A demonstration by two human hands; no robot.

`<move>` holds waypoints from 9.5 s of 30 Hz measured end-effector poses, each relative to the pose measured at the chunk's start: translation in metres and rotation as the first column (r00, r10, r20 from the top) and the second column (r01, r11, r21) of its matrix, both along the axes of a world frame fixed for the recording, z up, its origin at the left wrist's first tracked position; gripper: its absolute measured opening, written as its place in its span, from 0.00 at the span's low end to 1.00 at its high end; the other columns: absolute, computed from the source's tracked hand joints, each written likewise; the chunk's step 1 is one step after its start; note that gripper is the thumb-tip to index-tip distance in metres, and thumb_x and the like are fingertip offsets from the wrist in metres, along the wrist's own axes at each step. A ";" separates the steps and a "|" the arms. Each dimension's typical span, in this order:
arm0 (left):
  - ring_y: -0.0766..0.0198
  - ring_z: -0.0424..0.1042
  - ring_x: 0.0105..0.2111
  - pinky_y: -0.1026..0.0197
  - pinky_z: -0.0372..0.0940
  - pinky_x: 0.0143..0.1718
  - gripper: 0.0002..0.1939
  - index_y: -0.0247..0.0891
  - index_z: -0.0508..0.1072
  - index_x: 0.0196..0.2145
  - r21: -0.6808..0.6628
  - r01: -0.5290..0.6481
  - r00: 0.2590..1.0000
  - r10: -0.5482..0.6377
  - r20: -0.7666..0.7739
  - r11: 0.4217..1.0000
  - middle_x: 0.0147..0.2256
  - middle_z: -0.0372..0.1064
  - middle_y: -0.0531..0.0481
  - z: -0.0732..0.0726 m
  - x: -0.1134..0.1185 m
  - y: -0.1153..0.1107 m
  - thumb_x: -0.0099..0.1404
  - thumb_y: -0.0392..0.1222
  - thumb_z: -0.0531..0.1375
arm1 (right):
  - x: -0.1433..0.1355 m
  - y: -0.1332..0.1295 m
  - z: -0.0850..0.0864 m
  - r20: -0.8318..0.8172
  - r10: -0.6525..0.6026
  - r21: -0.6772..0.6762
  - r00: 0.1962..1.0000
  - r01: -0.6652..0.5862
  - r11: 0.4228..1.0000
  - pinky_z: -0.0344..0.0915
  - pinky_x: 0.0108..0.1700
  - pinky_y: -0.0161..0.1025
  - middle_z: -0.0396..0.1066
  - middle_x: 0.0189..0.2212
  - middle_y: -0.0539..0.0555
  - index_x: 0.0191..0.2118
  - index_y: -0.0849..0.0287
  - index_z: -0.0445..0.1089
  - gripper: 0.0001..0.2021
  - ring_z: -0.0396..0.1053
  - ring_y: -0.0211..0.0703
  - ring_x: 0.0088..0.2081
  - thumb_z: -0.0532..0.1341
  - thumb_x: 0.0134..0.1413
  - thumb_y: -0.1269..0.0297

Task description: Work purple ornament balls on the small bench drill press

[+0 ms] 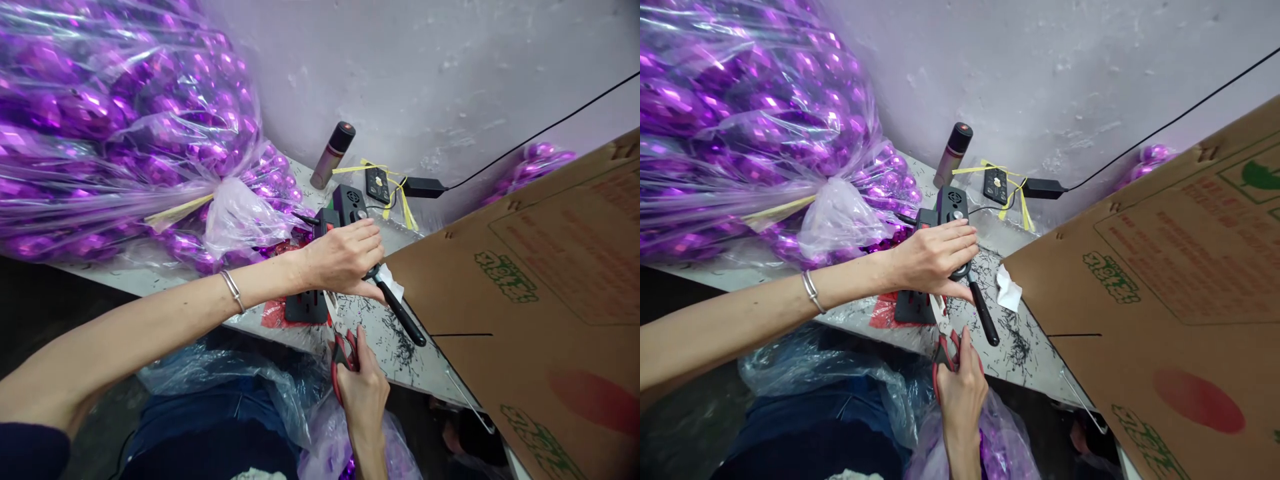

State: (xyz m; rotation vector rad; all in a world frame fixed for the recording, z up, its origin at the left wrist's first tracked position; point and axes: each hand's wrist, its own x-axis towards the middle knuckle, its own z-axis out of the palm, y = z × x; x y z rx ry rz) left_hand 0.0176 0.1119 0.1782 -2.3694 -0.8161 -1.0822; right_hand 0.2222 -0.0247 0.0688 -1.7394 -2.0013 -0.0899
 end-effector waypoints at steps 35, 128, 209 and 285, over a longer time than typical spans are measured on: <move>0.51 0.76 0.46 0.48 0.69 0.54 0.35 0.26 0.75 0.39 0.074 -0.017 1.000 0.018 -0.013 0.997 0.39 0.76 0.33 -0.002 -0.002 0.001 0.61 0.68 0.57 | -0.010 0.004 0.010 -0.204 -0.198 -0.329 0.959 0.123 0.936 0.72 0.36 0.38 0.81 0.40 0.58 0.58 0.60 0.70 0.32 0.79 0.52 0.38 0.61 0.49 0.48; 0.50 0.75 0.46 0.47 0.66 0.57 0.35 0.25 0.76 0.39 -0.031 -0.004 1.000 0.004 -0.008 1.000 0.40 0.76 0.32 0.001 0.001 -0.001 0.63 0.67 0.55 | -0.008 -0.002 0.009 -0.221 -0.174 -0.268 0.960 0.112 0.957 0.73 0.36 0.36 0.79 0.43 0.58 0.58 0.63 0.69 0.31 0.79 0.52 0.41 0.61 0.51 0.50; 0.52 0.76 0.44 0.48 0.69 0.54 0.35 0.26 0.76 0.38 0.054 -0.016 1.000 0.016 0.002 0.998 0.38 0.76 0.33 -0.001 -0.001 0.001 0.63 0.67 0.54 | -0.006 0.008 0.001 -0.243 -0.155 -0.316 0.958 0.073 0.946 0.72 0.38 0.37 0.80 0.43 0.58 0.58 0.60 0.70 0.29 0.79 0.52 0.40 0.61 0.50 0.54; 0.50 0.76 0.44 0.49 0.66 0.57 0.37 0.22 0.76 0.38 -0.027 -0.014 1.000 0.014 -0.017 1.000 0.39 0.76 0.30 0.001 0.004 0.000 0.63 0.68 0.54 | 0.006 0.026 0.016 -0.427 -0.370 -0.692 0.825 -0.034 0.721 0.71 0.48 0.44 0.80 0.41 0.60 0.52 0.69 0.74 0.39 0.75 0.60 0.48 0.71 0.33 0.48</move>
